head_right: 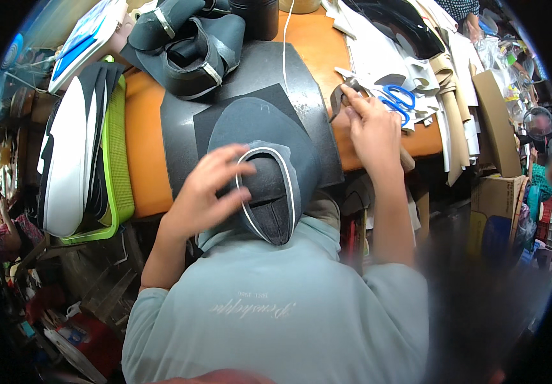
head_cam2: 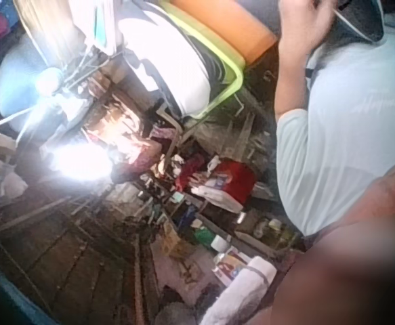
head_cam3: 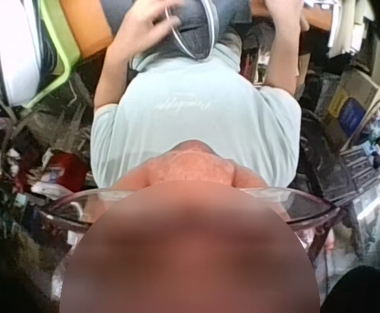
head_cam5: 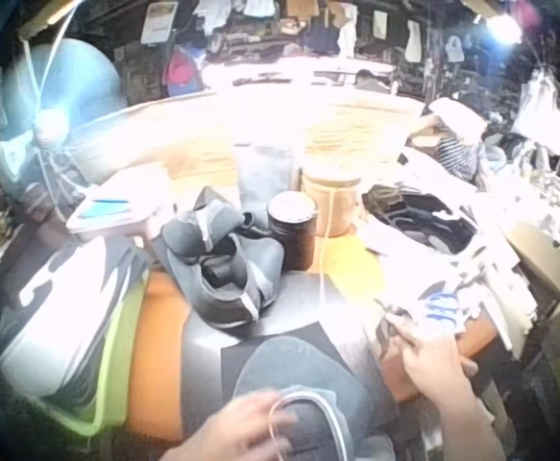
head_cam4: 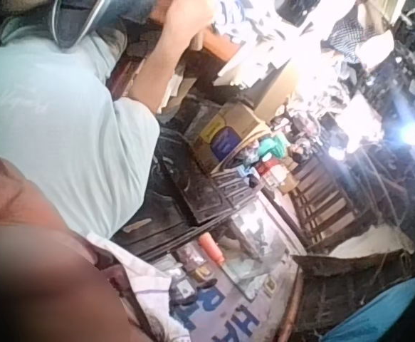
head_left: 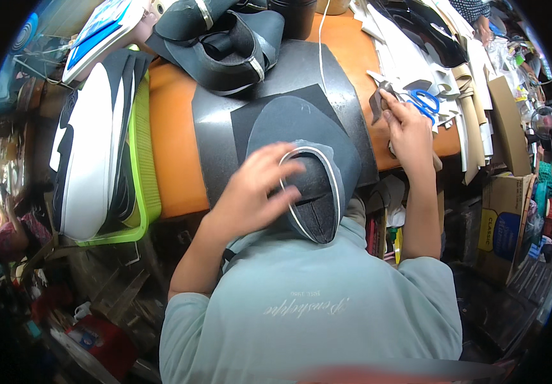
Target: The person hand-sews a black shoe upper using a needle and white thread, pulling the thread through the material and securing it. They then use a hammer to tap along the stitched seam to flatten and set it. The person flips the shoe part over to inspect the seam and continues hammering the edges.
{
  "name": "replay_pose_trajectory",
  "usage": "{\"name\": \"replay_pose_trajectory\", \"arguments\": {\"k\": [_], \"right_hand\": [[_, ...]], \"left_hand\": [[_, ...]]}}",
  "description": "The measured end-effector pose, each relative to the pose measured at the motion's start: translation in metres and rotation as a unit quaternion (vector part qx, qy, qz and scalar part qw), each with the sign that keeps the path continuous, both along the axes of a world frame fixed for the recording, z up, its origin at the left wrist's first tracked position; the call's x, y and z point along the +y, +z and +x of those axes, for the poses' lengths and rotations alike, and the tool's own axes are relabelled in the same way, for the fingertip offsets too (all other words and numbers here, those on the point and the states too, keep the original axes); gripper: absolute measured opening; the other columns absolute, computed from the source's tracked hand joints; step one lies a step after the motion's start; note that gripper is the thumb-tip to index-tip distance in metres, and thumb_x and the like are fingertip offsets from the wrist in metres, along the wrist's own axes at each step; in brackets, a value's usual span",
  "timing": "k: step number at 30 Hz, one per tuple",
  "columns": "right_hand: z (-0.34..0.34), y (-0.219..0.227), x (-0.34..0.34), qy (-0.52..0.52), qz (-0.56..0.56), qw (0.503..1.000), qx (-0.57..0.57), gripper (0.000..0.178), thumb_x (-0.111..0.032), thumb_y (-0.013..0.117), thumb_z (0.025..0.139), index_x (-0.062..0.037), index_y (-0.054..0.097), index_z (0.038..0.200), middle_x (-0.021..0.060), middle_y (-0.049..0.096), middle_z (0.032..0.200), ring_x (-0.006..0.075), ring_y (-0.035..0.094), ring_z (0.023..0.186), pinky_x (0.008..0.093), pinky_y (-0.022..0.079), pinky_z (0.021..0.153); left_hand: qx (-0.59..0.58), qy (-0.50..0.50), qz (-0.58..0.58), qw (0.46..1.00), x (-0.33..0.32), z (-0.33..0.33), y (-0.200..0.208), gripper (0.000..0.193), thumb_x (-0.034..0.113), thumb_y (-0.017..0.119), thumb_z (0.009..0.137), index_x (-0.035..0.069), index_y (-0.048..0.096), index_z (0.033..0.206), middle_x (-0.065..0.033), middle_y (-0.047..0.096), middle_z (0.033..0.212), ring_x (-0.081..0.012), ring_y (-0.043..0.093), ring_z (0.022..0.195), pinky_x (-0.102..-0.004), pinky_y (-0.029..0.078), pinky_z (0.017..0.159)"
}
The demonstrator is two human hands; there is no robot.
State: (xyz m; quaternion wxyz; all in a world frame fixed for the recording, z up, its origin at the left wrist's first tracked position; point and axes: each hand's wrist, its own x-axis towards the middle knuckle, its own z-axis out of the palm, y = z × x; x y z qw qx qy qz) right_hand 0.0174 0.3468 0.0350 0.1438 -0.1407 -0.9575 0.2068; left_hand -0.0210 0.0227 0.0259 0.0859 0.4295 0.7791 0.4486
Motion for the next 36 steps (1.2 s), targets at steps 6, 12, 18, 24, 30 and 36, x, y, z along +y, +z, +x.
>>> {"name": "replay_pose_trajectory", "arguments": {"k": [6, 12, 18, 24, 30, 36], "right_hand": [[-0.009, -0.028, 0.008, 0.065, 0.049, 0.992, 0.092, 0.037, -0.003, 0.066, 0.092, -0.0103, 0.074, 0.127, 0.0161, 0.070, 0.111, 0.0344, 0.065, 0.106, 0.0456, 0.048, 0.103], [-0.048, -0.032, -0.032, 0.256, -0.168, 0.952, 0.017, 0.045, -0.027, 0.052, 0.109, -0.0114, 0.055, 0.150, 0.0146, 0.068, 0.134, 0.0346, 0.060, 0.127, 0.0429, 0.044, 0.111], [-0.129, -0.014, 0.007, 0.111, 0.093, 0.965, -0.220, 0.055, -0.041, 0.057, 0.106, -0.0126, 0.053, 0.152, 0.0170, 0.065, 0.140, 0.0342, 0.055, 0.138, 0.0568, 0.038, 0.115], [-0.102, 0.039, 0.014, 0.100, 0.085, 0.986, 0.105, 0.062, -0.045, 0.061, 0.104, -0.0060, 0.054, 0.152, 0.0156, 0.066, 0.140, 0.0290, 0.066, 0.125, 0.0382, 0.049, 0.105], [0.016, 0.089, -0.058, 0.387, -0.630, 0.633, -0.231, 0.110, -0.060, 0.078, 0.087, 0.0098, 0.034, 0.159, 0.0148, 0.074, 0.107, 0.0191, 0.071, 0.103, 0.0299, 0.048, 0.100], [0.005, 0.055, -0.056, 0.262, -0.556, 0.752, -0.237, 0.106, -0.033, 0.097, 0.073, 0.0002, 0.043, 0.158, 0.0161, 0.063, 0.141, 0.0217, 0.060, 0.127, 0.0330, 0.042, 0.113]], "left_hand": [[0.058, -0.195, -0.118, 0.972, 0.010, 0.033, 0.013, 0.042, 0.025, 0.092, 0.071, 0.011, 0.077, 0.107, -0.0032, 0.073, 0.111, -0.0233, 0.068, 0.107, -0.0632, 0.031, 0.122], [-0.018, -0.223, -0.078, 0.972, 0.013, 0.024, 0.043, 0.021, 0.010, 0.082, 0.077, 0.010, 0.078, 0.098, -0.0029, 0.071, 0.092, -0.0224, 0.067, 0.089, -0.0617, 0.029, 0.123], [-0.073, -0.162, 0.183, 0.967, -0.026, 0.017, 0.097, 0.027, 0.019, 0.088, 0.078, 0.000, 0.077, 0.094, -0.0066, 0.066, 0.074, -0.0194, 0.061, 0.066, -0.0578, 0.039, 0.114], [-0.289, -0.154, 0.326, 0.887, -0.023, 0.013, 0.084, 0.041, 0.022, 0.094, 0.069, -0.003, 0.076, 0.096, -0.0090, 0.071, 0.084, -0.0168, 0.067, 0.075, -0.0406, 0.052, 0.090], [-0.585, -0.106, 0.354, 0.722, -0.004, 0.015, 0.069, 0.040, 0.015, 0.083, 0.081, -0.003, 0.069, 0.114, -0.0093, 0.074, 0.106, -0.0136, 0.070, 0.094, -0.0270, 0.055, 0.089], [-0.528, 0.070, 0.111, 0.839, 0.023, -0.018, 0.029, 0.023, 0.014, 0.078, 0.093, 0.000, 0.074, 0.111, -0.0006, 0.073, 0.099, -0.0066, 0.065, 0.090, -0.0253, 0.053, 0.086]]}}
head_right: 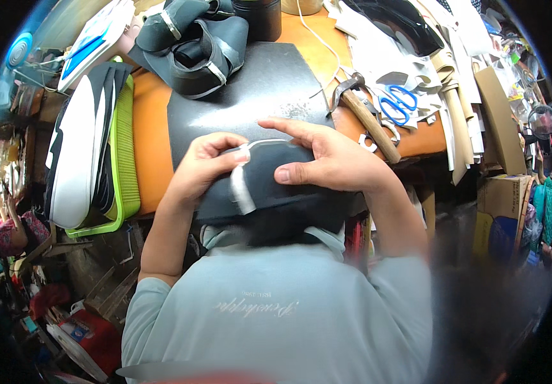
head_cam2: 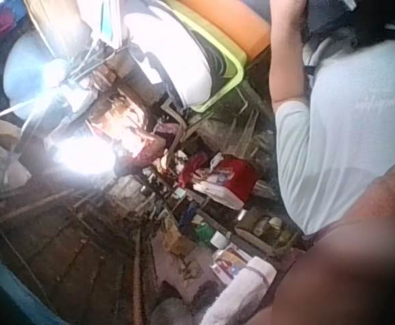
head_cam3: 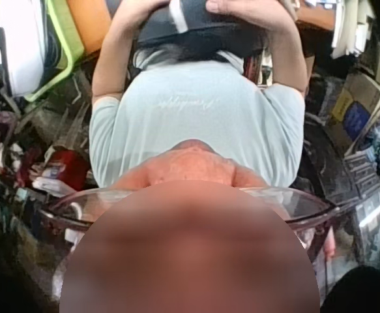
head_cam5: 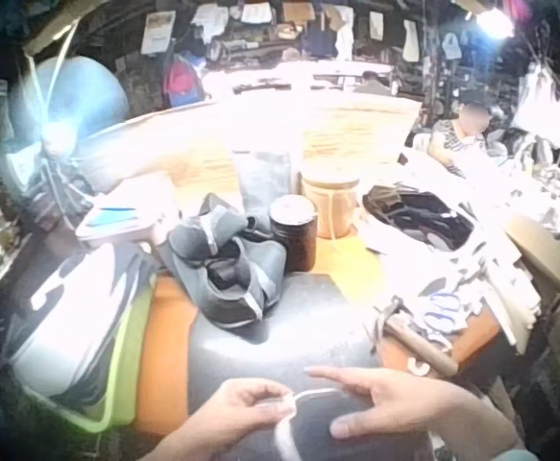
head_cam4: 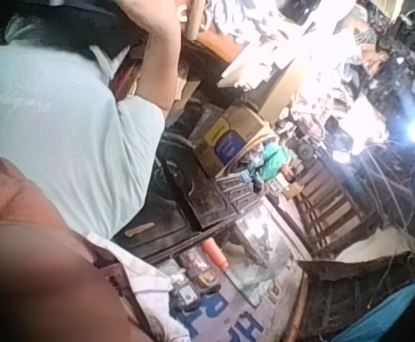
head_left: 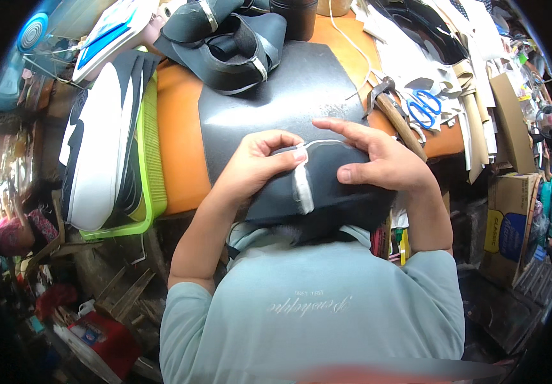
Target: The person hand-sews a black shoe upper using a needle and white thread, pulling the thread through the material and securing it. They then use a hammer to tap along the stitched seam to flatten and set it. The person flips the shoe part over to inspect the seam and continues hammering the edges.
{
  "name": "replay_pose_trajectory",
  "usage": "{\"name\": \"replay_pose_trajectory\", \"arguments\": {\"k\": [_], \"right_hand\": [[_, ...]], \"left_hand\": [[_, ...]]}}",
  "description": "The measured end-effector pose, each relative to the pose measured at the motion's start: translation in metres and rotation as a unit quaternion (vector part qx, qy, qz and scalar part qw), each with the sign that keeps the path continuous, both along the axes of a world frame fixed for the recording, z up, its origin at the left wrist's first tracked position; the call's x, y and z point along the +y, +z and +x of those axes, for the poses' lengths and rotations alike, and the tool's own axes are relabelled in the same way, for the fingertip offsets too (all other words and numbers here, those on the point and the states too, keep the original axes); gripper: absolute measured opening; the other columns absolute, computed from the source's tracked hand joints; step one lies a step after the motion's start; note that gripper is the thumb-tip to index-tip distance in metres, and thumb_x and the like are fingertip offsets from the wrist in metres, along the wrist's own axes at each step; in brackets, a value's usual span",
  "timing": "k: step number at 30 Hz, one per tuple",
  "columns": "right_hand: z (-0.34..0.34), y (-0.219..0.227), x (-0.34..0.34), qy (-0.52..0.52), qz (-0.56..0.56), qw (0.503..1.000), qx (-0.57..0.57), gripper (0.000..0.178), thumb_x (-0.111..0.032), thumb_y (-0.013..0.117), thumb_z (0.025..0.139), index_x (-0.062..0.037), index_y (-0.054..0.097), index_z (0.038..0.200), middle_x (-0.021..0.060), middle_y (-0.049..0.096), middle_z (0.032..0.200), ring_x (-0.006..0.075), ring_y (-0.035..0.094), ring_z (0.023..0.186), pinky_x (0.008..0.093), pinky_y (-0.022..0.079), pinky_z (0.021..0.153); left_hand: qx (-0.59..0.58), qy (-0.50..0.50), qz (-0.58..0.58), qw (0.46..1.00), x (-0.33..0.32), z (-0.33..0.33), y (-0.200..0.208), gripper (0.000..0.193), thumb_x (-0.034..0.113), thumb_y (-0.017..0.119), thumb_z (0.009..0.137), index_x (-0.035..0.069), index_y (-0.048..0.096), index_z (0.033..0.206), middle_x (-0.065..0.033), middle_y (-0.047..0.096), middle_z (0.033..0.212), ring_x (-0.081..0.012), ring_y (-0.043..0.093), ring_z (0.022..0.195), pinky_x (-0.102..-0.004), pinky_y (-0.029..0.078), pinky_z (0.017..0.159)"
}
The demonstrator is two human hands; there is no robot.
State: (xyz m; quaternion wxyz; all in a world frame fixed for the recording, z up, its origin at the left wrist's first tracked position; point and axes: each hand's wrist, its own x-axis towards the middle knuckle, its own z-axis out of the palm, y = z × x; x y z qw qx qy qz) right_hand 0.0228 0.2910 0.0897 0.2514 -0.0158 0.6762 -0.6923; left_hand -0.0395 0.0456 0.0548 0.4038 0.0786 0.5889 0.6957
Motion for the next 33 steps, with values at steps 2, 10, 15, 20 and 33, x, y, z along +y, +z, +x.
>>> {"name": "replay_pose_trajectory", "arguments": {"k": [2, 10, 15, 20, 33], "right_hand": [[-0.011, -0.019, -0.001, 0.013, 0.090, 0.993, 0.072, 0.105, -0.029, 0.098, 0.068, -0.0023, 0.048, 0.156, 0.0153, 0.065, 0.137, 0.0212, 0.062, 0.123, 0.0328, 0.045, 0.110], [-0.018, -0.056, -0.007, -0.001, 0.319, 0.910, 0.267, 0.069, -0.041, 0.094, 0.065, -0.0010, 0.073, 0.116, 0.0206, 0.076, 0.104, 0.0308, 0.073, 0.103, 0.0417, 0.050, 0.097], [-0.017, -0.046, -0.030, -0.088, 0.519, 0.804, 0.277, 0.043, -0.048, 0.085, 0.077, -0.0066, 0.074, 0.082, 0.0161, 0.068, 0.067, 0.0381, 0.069, 0.070, 0.0457, 0.049, 0.085], [-0.004, -0.012, -0.010, 0.094, 0.469, 0.869, 0.128, 0.040, -0.043, 0.078, 0.087, -0.0036, 0.077, 0.093, 0.0220, 0.072, 0.081, 0.0400, 0.072, 0.085, 0.0497, 0.054, 0.079], [-0.024, -0.061, -0.015, 0.063, 0.464, 0.856, 0.220, 0.061, -0.045, 0.090, 0.071, -0.0071, 0.072, 0.115, 0.0160, 0.075, 0.088, 0.0350, 0.074, 0.092, 0.0439, 0.041, 0.101]], "left_hand": [[0.085, -0.026, -0.066, 0.994, 0.010, -0.003, -0.020, 0.025, 0.016, 0.079, 0.094, -0.001, 0.075, 0.111, -0.0008, 0.074, 0.100, -0.0073, 0.065, 0.091, -0.0254, 0.053, 0.085], [0.234, -0.001, -0.086, 0.969, 0.014, 0.003, -0.038, 0.033, 0.014, 0.077, 0.096, -0.002, 0.070, 0.123, -0.0027, 0.073, 0.095, -0.0071, 0.065, 0.088, -0.0242, 0.053, 0.079], [0.172, 0.009, -0.039, 0.984, 0.012, -0.003, -0.046, 0.030, 0.009, 0.072, 0.100, 0.000, 0.063, 0.128, 0.0013, 0.069, 0.099, -0.0046, 0.064, 0.089, -0.0208, 0.052, 0.080], [0.057, -0.094, -0.015, 0.994, 0.002, -0.009, -0.048, 0.027, 0.010, 0.072, 0.099, 0.001, 0.066, 0.124, 0.0018, 0.069, 0.098, -0.0029, 0.062, 0.088, -0.0206, 0.051, 0.078], [0.339, -0.013, -0.160, 0.927, 0.021, -0.026, -0.059, 0.020, 0.015, 0.074, 0.097, -0.002, 0.075, 0.108, -0.0089, 0.075, 0.098, -0.0137, 0.068, 0.087, -0.0315, 0.055, 0.081]]}}
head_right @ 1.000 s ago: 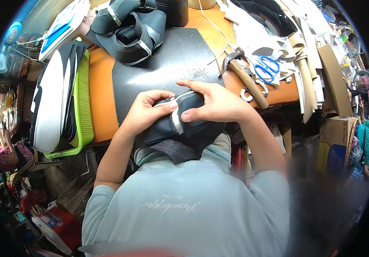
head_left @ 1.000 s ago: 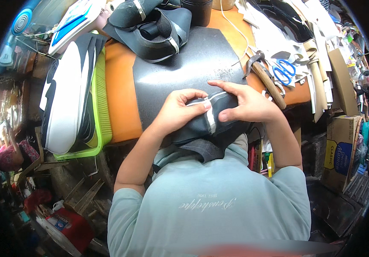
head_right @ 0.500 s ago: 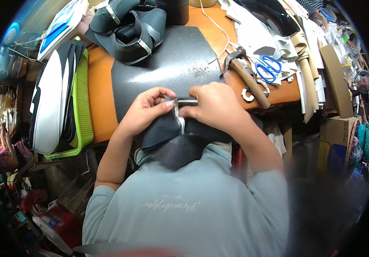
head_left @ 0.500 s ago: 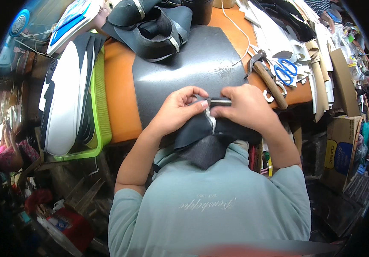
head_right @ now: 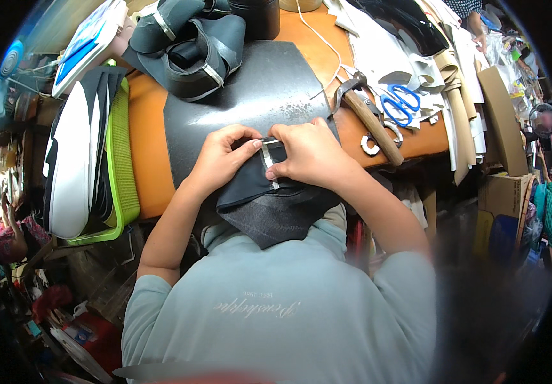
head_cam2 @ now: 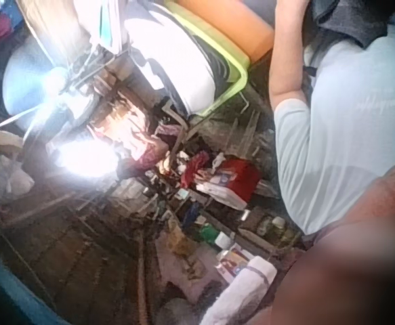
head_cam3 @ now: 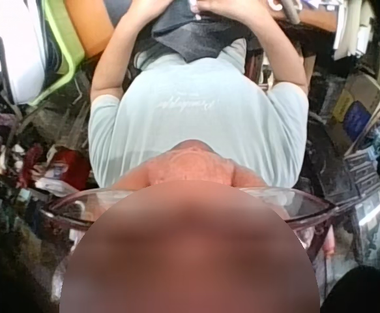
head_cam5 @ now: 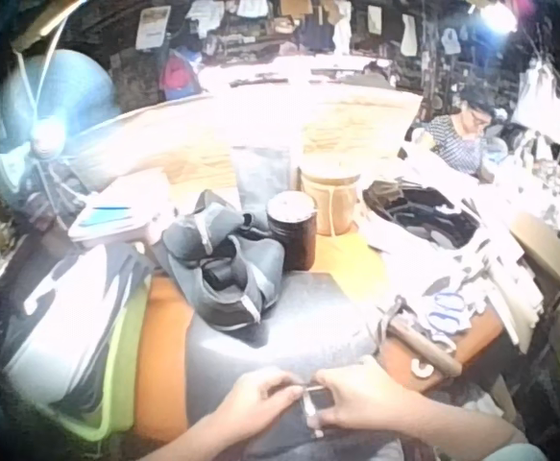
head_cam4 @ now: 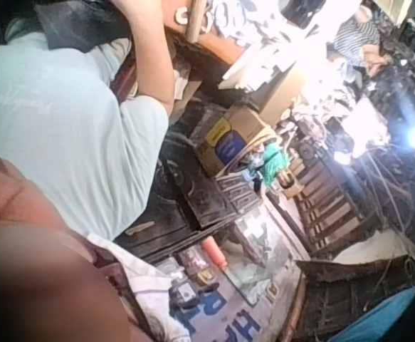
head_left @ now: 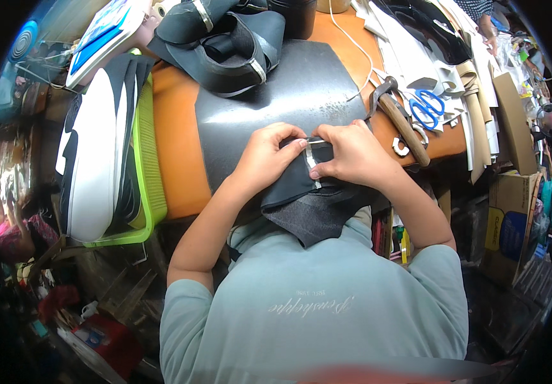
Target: The person hand-sews a black shoe upper using a needle and white thread, pulling the thread through the material and securing it. They then use a hammer to tap along the stitched seam to flatten and set it. The person flips the shoe part over to inspect the seam and continues hammering the edges.
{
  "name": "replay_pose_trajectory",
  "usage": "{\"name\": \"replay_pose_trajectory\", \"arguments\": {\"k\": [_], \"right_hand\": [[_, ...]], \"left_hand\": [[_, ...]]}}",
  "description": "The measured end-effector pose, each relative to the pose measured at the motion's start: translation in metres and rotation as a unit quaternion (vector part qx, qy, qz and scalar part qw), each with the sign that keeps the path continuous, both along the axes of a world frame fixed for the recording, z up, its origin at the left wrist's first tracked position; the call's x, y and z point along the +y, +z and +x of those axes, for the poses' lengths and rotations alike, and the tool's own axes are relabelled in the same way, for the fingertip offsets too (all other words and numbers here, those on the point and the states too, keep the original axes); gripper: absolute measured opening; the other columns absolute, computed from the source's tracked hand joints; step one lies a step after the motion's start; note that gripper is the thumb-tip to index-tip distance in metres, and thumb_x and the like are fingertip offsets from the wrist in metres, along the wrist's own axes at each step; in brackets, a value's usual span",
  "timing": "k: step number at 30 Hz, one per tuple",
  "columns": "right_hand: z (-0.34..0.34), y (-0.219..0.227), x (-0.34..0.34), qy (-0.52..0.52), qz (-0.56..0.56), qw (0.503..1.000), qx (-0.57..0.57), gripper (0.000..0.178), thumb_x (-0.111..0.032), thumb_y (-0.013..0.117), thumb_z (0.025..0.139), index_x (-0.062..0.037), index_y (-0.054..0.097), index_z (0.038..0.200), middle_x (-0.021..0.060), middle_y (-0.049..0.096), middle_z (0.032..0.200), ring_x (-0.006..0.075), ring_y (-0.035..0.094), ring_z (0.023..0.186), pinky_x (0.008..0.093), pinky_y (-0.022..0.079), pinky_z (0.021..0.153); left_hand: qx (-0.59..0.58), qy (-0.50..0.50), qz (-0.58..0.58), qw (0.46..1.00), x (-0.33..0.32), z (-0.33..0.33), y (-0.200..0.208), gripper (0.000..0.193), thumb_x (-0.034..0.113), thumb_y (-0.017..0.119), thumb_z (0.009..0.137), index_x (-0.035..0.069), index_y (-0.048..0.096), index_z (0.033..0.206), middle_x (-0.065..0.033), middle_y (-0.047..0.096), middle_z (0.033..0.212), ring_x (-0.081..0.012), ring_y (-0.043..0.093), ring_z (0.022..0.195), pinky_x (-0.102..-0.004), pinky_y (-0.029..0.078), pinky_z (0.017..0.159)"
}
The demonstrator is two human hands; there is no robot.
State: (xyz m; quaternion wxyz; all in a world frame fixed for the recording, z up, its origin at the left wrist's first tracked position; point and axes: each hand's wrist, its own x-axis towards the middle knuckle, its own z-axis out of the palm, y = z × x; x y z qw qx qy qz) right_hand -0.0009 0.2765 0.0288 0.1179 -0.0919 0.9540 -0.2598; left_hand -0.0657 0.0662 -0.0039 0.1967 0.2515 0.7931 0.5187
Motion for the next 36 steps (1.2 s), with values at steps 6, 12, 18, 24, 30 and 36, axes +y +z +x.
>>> {"name": "replay_pose_trajectory", "arguments": {"k": [6, 12, 18, 24, 30, 36], "right_hand": [[0.005, 0.036, -0.010, -0.006, 0.058, 0.996, -0.064, 0.058, -0.051, 0.089, 0.070, -0.0024, 0.075, 0.099, 0.0194, 0.071, 0.078, 0.0381, 0.073, 0.085, 0.0457, 0.053, 0.083], [-0.009, 0.021, 0.013, 0.015, -0.061, 0.996, -0.068, 0.022, -0.024, 0.072, 0.093, -0.0084, 0.081, 0.106, 0.0174, 0.075, 0.094, 0.0391, 0.072, 0.092, 0.0454, 0.056, 0.084], [-0.020, -0.017, 0.020, 0.073, -0.075, 0.993, 0.055, 0.017, -0.011, 0.078, 0.083, -0.0111, 0.083, 0.100, 0.0095, 0.074, 0.094, 0.0306, 0.068, 0.100, 0.0427, 0.053, 0.091], [-0.019, -0.017, 0.018, 0.060, -0.111, 0.992, 0.023, 0.017, -0.008, 0.076, 0.078, -0.0148, 0.083, 0.092, 0.0036, 0.073, 0.089, 0.0273, 0.066, 0.100, 0.0411, 0.048, 0.095], [-0.013, -0.017, 0.015, 0.094, -0.037, 0.989, 0.111, 0.016, -0.006, 0.073, 0.075, -0.0178, 0.082, 0.083, -0.0001, 0.071, 0.088, 0.0228, 0.066, 0.098, 0.0504, 0.043, 0.102], [-0.011, -0.018, 0.012, 0.135, 0.005, 0.972, 0.192, 0.014, -0.007, 0.074, 0.073, -0.0183, 0.079, 0.079, -0.0014, 0.067, 0.085, 0.0205, 0.065, 0.097, 0.0607, 0.036, 0.115]], "left_hand": [[-0.179, -0.025, 0.069, 0.981, -0.010, 0.012, 0.018, 0.014, 0.011, 0.073, 0.097, 0.001, 0.076, 0.107, -0.0010, 0.072, 0.093, -0.0048, 0.063, 0.084, -0.0237, 0.053, 0.076], [-0.059, -0.088, -0.072, 0.992, -0.003, -0.002, 0.019, 0.017, 0.009, 0.076, 0.093, -0.003, 0.077, 0.105, -0.0069, 0.075, 0.090, -0.0082, 0.066, 0.084, -0.0278, 0.055, 0.077], [-0.031, -0.105, -0.085, 0.990, -0.006, -0.013, 0.013, 0.021, 0.007, 0.080, 0.088, -0.001, 0.078, 0.107, -0.0118, 0.076, 0.093, -0.0138, 0.071, 0.085, -0.0312, 0.057, 0.080], [0.032, -0.089, -0.090, 0.991, -0.005, -0.007, 0.011, 0.021, 0.004, 0.080, 0.081, 0.002, 0.080, 0.102, -0.0127, 0.073, 0.087, -0.0210, 0.072, 0.080, -0.0324, 0.057, 0.077], [0.116, -0.123, -0.067, 0.983, -0.009, -0.006, 0.003, 0.023, 0.001, 0.079, 0.078, 0.006, 0.081, 0.101, -0.0098, 0.070, 0.085, -0.0232, 0.070, 0.079, -0.0336, 0.056, 0.073], [0.298, -0.137, -0.043, 0.944, -0.013, 0.001, -0.003, 0.016, 0.004, 0.080, 0.081, 0.008, 0.080, 0.096, -0.0060, 0.070, 0.089, -0.0247, 0.069, 0.079, -0.0350, 0.058, 0.073]]}}
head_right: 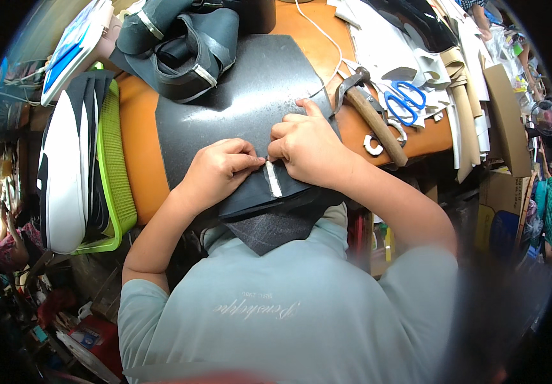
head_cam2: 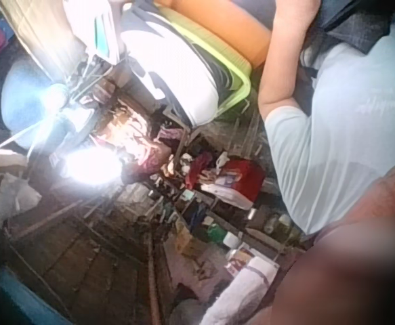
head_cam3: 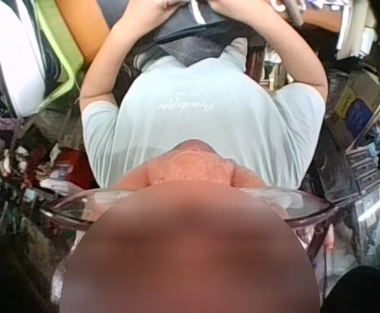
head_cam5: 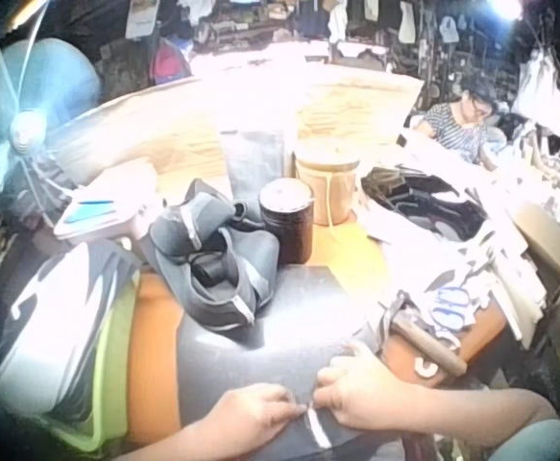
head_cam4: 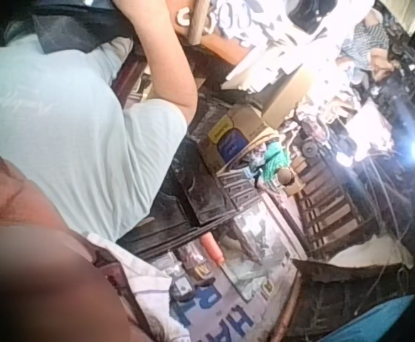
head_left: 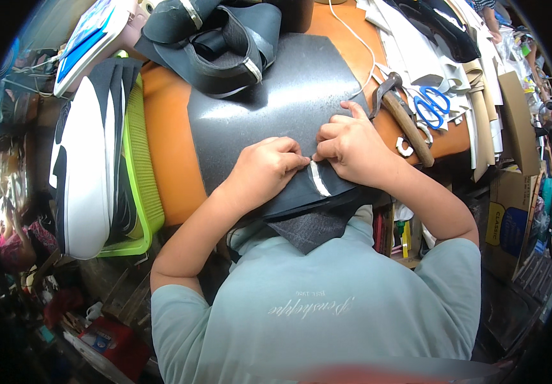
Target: The person hand-sews a black shoe upper using a needle and white thread, pulling the thread through the material and securing it. They then use a hammer to tap along the stitched seam to flatten and set it. The person flips the shoe part over to inspect the seam and continues hammering the edges.
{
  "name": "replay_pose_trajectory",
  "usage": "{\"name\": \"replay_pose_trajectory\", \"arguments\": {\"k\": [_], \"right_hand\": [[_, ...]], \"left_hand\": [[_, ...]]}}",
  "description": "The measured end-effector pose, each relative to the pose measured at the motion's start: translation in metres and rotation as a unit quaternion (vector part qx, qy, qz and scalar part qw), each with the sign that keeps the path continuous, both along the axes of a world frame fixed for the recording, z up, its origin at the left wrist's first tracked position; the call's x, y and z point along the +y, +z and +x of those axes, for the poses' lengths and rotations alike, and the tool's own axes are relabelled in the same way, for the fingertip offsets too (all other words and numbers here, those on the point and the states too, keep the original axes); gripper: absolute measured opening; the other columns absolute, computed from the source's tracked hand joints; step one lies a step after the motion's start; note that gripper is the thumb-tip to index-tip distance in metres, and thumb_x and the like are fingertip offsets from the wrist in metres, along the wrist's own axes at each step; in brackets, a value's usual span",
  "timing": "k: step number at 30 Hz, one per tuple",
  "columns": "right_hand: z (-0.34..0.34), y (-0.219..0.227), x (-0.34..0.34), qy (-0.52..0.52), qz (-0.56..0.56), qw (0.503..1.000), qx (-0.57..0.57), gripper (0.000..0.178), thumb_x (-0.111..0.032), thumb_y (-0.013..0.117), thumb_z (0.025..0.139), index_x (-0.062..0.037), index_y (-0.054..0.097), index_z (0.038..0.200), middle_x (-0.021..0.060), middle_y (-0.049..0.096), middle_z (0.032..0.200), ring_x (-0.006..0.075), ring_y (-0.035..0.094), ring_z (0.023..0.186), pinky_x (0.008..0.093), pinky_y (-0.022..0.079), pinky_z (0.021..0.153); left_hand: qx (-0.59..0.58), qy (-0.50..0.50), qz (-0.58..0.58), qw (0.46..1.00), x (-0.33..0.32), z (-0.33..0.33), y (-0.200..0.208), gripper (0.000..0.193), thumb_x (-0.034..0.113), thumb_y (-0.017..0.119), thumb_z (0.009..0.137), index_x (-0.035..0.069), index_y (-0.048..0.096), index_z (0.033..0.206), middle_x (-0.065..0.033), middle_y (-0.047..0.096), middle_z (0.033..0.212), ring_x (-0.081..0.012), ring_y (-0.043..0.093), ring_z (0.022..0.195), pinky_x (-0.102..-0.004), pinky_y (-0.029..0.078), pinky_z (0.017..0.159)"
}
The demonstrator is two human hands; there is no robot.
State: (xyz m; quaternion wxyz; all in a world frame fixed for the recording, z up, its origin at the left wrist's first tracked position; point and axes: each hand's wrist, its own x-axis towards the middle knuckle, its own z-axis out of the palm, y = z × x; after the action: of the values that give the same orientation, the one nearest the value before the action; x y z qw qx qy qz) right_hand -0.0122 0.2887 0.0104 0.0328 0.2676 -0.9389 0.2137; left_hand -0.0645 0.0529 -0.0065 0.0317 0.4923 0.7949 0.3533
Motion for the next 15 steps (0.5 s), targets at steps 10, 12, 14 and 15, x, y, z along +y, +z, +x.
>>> {"name": "replay_pose_trajectory", "arguments": {"k": [10, 12, 14, 15], "right_hand": [[0.018, 0.007, -0.005, -0.021, 0.052, 0.995, 0.078, 0.016, -0.005, 0.070, 0.077, -0.0154, 0.079, 0.086, 0.0022, 0.066, 0.098, 0.0234, 0.064, 0.103, 0.0622, 0.035, 0.118], [0.018, 0.014, 0.008, -0.066, -0.001, 0.996, 0.061, 0.022, 0.001, 0.069, 0.078, -0.0130, 0.080, 0.091, 0.0052, 0.067, 0.104, 0.0255, 0.064, 0.107, 0.0583, 0.039, 0.116], [0.015, 0.018, 0.037, -0.219, -0.038, 0.973, 0.058, 0.029, 0.002, 0.069, 0.082, -0.0072, 0.078, 0.108, 0.0129, 0.067, 0.111, 0.0334, 0.064, 0.112, 0.0469, 0.048, 0.105], [0.015, 0.019, 0.052, -0.292, -0.031, 0.954, 0.063, 0.033, 0.001, 0.071, 0.084, -0.0067, 0.076, 0.116, 0.0155, 0.068, 0.114, 0.0358, 0.064, 0.111, 0.0454, 0.051, 0.101]], "left_hand": [[0.135, 0.022, -0.072, 0.988, 0.007, 0.013, 0.004, 0.013, 0.008, 0.076, 0.080, 0.011, 0.078, 0.092, -0.0011, 0.066, 0.091, -0.0211, 0.065, 0.083, -0.0348, 0.057, 0.069], [0.158, 0.022, -0.074, 0.984, 0.007, 0.014, 0.004, 0.013, 0.009, 0.076, 0.080, 0.011, 0.078, 0.093, -0.0006, 0.067, 0.091, -0.0207, 0.064, 0.082, -0.0340, 0.057, 0.069], [0.159, 0.023, -0.077, 0.984, 0.006, 0.015, 0.004, 0.015, 0.009, 0.076, 0.080, 0.012, 0.078, 0.094, -0.0006, 0.066, 0.092, -0.0205, 0.064, 0.083, -0.0335, 0.057, 0.069], [0.158, 0.026, -0.082, 0.984, 0.005, 0.016, 0.005, 0.015, 0.009, 0.077, 0.079, 0.012, 0.078, 0.094, -0.0006, 0.066, 0.093, -0.0204, 0.064, 0.084, -0.0332, 0.057, 0.070]]}}
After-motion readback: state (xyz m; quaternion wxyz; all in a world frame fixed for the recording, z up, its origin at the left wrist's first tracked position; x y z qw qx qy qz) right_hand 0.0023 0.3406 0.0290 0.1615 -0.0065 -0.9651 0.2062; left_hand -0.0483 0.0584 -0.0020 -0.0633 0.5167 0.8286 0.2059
